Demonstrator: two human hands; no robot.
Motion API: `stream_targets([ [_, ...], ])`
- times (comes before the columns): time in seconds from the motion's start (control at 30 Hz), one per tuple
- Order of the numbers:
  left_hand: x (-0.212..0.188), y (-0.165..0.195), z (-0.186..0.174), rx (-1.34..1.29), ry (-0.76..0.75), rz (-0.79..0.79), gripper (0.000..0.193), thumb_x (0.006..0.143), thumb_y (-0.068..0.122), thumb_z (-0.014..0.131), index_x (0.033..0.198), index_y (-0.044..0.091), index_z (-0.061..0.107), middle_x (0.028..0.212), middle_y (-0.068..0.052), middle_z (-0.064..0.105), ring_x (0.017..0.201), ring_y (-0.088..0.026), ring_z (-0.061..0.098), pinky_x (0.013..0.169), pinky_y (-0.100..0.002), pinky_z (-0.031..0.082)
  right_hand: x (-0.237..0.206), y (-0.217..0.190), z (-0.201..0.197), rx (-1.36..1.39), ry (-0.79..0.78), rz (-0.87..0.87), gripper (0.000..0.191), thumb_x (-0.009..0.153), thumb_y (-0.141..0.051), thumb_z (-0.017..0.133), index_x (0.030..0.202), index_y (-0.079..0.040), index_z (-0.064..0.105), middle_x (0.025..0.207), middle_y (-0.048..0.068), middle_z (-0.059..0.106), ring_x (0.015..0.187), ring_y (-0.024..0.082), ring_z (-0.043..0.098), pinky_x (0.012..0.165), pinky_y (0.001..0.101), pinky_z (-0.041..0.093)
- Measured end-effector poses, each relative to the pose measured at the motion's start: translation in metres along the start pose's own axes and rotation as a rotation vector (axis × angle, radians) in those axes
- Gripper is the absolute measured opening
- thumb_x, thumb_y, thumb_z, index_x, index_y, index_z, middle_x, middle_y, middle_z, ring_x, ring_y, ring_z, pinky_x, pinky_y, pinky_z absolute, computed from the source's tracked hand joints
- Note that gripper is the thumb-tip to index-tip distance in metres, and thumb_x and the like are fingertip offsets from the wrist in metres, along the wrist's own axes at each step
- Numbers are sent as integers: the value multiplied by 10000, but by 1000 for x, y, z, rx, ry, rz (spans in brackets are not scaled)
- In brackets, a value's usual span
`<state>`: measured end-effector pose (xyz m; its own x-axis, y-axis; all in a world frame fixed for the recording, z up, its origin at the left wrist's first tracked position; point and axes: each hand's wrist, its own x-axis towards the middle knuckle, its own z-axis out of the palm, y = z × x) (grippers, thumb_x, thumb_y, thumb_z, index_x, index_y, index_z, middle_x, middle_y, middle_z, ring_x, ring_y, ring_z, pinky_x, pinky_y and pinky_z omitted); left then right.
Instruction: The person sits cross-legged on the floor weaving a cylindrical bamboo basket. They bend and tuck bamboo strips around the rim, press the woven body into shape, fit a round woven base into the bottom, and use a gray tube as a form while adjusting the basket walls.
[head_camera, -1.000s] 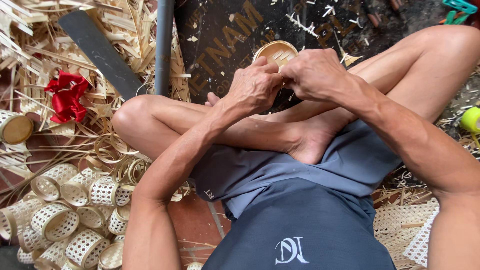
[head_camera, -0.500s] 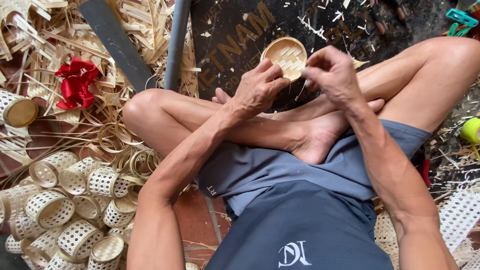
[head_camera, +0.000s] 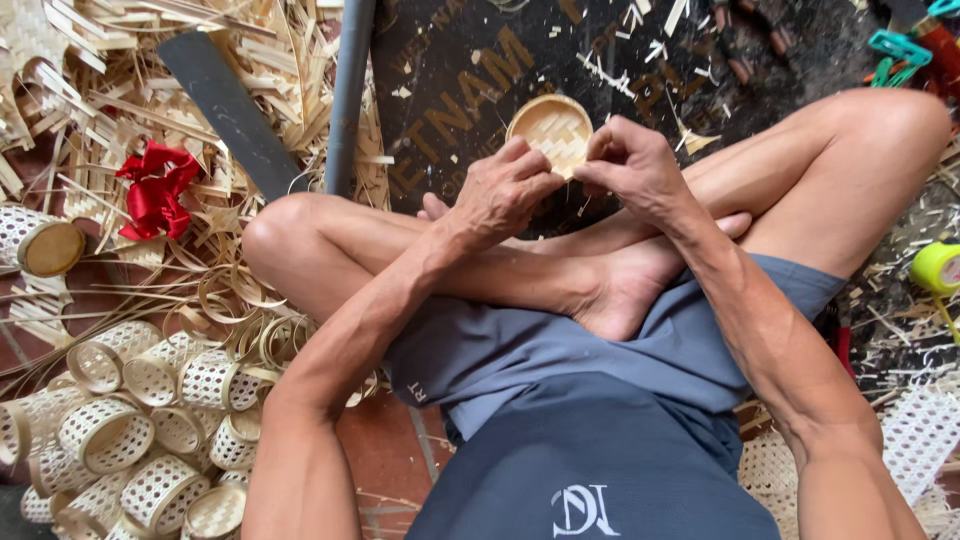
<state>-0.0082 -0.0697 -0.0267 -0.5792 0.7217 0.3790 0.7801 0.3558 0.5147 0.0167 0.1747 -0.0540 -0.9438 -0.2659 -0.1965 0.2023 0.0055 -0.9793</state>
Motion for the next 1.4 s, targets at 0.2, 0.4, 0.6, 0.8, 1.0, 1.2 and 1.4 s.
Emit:
stream_targets([
  [0.2,3,-17,3,-28,-56,20,282,792,101,724,1074,115,723,974,-8,595,928,-240,564,735,-354,548,23,7,-26,-320,-163,6,87,961,-69,769,1029,-30,730,735,-9,670,639,31,604,546,208,484],
  [0.4,6,-30,0,-39,-79,48,283,835,85,704,1118,90,694,988,-28,584,930,-232,558,744,-350,547,33,6,-23,-236,-121,-8,106,967,-76,768,943,-11,689,720,-5,636,632,28,556,526,228,441],
  [0.6,12,-25,-3,-20,-103,60,290,838,93,699,1127,86,680,995,-31,578,924,-229,553,742,-347,542,32,3,-22,-375,-105,-129,125,957,-87,792,931,-12,694,730,10,642,654,39,542,558,243,446],
  [0.8,9,-21,-3,14,-88,62,301,820,84,689,1121,84,682,985,-38,563,926,-235,550,739,-349,538,28,0,-24,-444,-180,-301,163,904,-120,816,947,-15,699,792,36,663,702,53,583,602,253,470],
  [1.0,4,-22,-1,8,-79,82,273,841,124,697,1107,74,660,991,-40,556,935,-233,552,747,-345,543,28,5,-17,-435,-107,-140,146,939,-105,804,911,-9,697,753,45,660,660,60,560,568,261,458],
  [1.2,5,-8,-7,59,-115,63,242,863,153,667,1091,70,662,983,-55,552,935,-238,557,727,-352,534,23,8,-16,-435,-103,-191,154,956,-91,803,918,-6,681,725,22,554,644,76,483,564,265,400],
  [1.4,2,-8,-5,33,-80,25,242,871,151,647,1101,77,658,998,-52,561,955,-247,558,766,-353,539,31,15,-31,-123,-265,31,70,951,-92,744,969,-50,691,746,-52,590,642,9,546,543,208,433],
])
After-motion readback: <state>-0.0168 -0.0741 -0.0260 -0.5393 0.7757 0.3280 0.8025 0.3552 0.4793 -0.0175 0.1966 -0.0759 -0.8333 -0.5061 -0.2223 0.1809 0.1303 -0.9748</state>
